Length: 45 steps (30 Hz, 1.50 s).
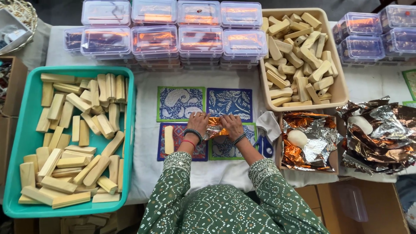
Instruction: The person wraps small wooden blocks in copper-colored foil at a table. They pick up a block, place it on a sheet of foil, and fold the foil around it to create a wrapped package. The wrapped items are placed on the table or into a container.
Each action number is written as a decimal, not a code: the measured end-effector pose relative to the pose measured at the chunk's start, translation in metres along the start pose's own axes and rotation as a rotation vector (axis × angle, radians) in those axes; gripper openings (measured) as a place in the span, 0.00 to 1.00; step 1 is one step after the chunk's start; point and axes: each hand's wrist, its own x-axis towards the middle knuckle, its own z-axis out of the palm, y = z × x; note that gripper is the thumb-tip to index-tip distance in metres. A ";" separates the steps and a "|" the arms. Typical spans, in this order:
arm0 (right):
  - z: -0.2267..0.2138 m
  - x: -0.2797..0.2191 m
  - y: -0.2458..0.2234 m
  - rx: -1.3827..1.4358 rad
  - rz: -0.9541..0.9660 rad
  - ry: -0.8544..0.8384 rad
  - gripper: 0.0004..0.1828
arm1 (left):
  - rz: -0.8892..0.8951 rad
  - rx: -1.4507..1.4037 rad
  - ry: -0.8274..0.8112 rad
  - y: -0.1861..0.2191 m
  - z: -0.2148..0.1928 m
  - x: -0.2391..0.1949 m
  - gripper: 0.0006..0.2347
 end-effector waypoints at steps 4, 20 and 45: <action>-0.019 0.003 0.001 0.225 0.058 -0.006 0.23 | 0.030 -0.006 0.071 -0.006 0.011 0.000 0.22; -0.042 -0.006 0.043 0.412 0.367 0.101 0.13 | 0.159 0.197 0.366 0.002 0.019 -0.020 0.14; -0.001 0.036 -0.001 0.241 0.089 -0.287 0.13 | 0.254 -0.189 0.148 0.049 0.034 -0.078 0.16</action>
